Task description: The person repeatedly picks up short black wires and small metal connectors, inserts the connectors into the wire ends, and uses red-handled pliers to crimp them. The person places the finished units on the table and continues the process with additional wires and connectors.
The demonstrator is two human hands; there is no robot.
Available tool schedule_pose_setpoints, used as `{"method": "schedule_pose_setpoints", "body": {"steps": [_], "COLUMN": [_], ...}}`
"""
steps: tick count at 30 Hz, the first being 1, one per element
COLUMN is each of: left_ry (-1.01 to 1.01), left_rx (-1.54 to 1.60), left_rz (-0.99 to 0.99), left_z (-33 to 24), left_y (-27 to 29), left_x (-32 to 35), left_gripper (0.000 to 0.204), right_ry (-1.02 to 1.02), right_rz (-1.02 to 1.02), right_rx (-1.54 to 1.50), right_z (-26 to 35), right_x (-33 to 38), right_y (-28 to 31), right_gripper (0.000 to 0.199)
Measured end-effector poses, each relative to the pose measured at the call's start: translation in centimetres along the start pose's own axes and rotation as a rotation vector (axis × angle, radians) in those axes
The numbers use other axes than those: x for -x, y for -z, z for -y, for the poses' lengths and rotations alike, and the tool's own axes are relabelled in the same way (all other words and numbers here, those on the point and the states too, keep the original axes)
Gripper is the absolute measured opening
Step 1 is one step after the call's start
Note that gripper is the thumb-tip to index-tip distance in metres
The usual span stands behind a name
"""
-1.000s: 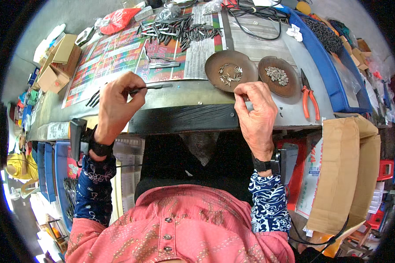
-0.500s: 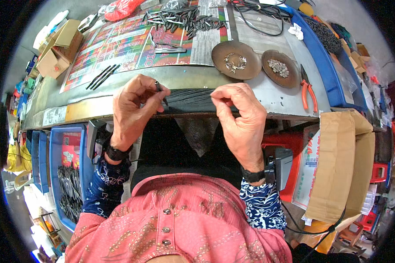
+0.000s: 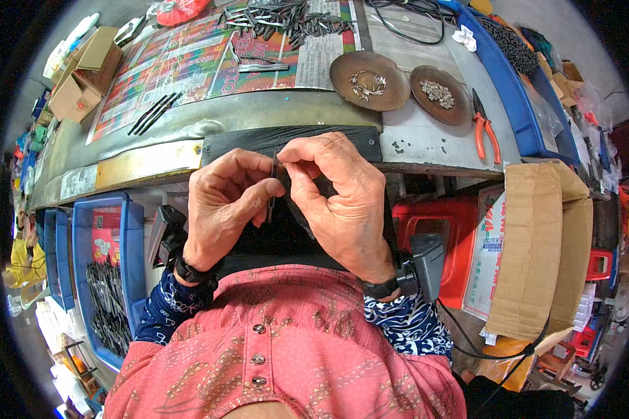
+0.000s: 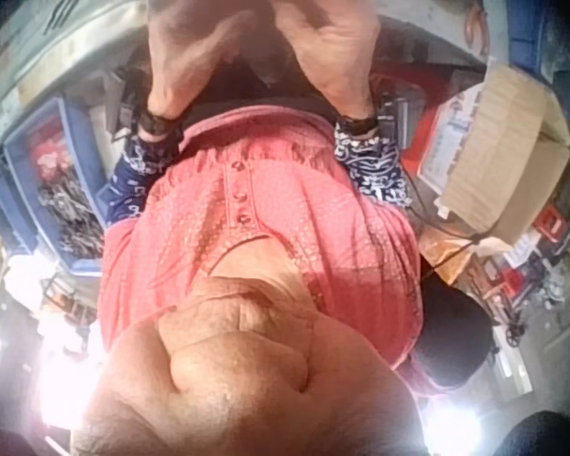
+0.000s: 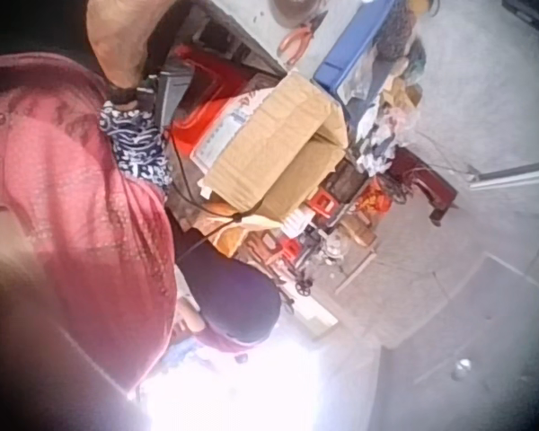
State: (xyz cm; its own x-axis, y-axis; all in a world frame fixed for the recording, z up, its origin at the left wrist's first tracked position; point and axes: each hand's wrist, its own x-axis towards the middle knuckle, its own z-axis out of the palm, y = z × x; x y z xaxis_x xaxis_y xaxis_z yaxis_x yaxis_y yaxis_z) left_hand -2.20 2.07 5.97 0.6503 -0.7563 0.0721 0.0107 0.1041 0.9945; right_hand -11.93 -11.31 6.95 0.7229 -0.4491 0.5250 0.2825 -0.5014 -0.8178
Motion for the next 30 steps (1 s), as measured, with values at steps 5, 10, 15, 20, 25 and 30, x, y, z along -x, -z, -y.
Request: {"method": "schedule_pose_setpoints", "body": {"steps": [5, 10, 15, 20, 25, 30], "left_ry": [0.018, -0.017, -0.055, -0.132, -0.399, -0.454], "left_rx": [0.013, -0.003, -0.135, -0.274, -0.580, -0.612], "left_rz": [-0.042, -0.073, -0.099, -0.130, -0.165, -0.170], "left_z": [0.0, 0.5, 0.9, 1.1, 1.4, 1.5], "left_y": [-0.2, -0.4, -0.5, -0.8, -0.7, -0.6], "left_x": [0.4, 0.6, 0.6, 0.7, 0.5, 0.4], "left_gripper": [0.010, 0.011, 0.011, 0.016, 0.021, 0.020], "right_ry": [0.010, 0.003, 0.044, 0.064, 0.153, 0.045], "right_rz": [-0.019, -0.039, -0.036, -0.030, -0.058, -0.066], "right_rx": [0.005, -0.007, 0.043, 0.095, 0.175, 0.097], "right_z": [-0.2, -0.5, -1.0, -1.2, -1.3, -1.3], "right_x": [0.0, 0.2, 0.3, 0.3, 0.3, 0.7], "right_y": [-0.3, -0.5, -0.5, -0.2, -0.6, -0.7], "right_gripper": [0.018, 0.018, 0.018, 0.017, 0.023, 0.020]}}
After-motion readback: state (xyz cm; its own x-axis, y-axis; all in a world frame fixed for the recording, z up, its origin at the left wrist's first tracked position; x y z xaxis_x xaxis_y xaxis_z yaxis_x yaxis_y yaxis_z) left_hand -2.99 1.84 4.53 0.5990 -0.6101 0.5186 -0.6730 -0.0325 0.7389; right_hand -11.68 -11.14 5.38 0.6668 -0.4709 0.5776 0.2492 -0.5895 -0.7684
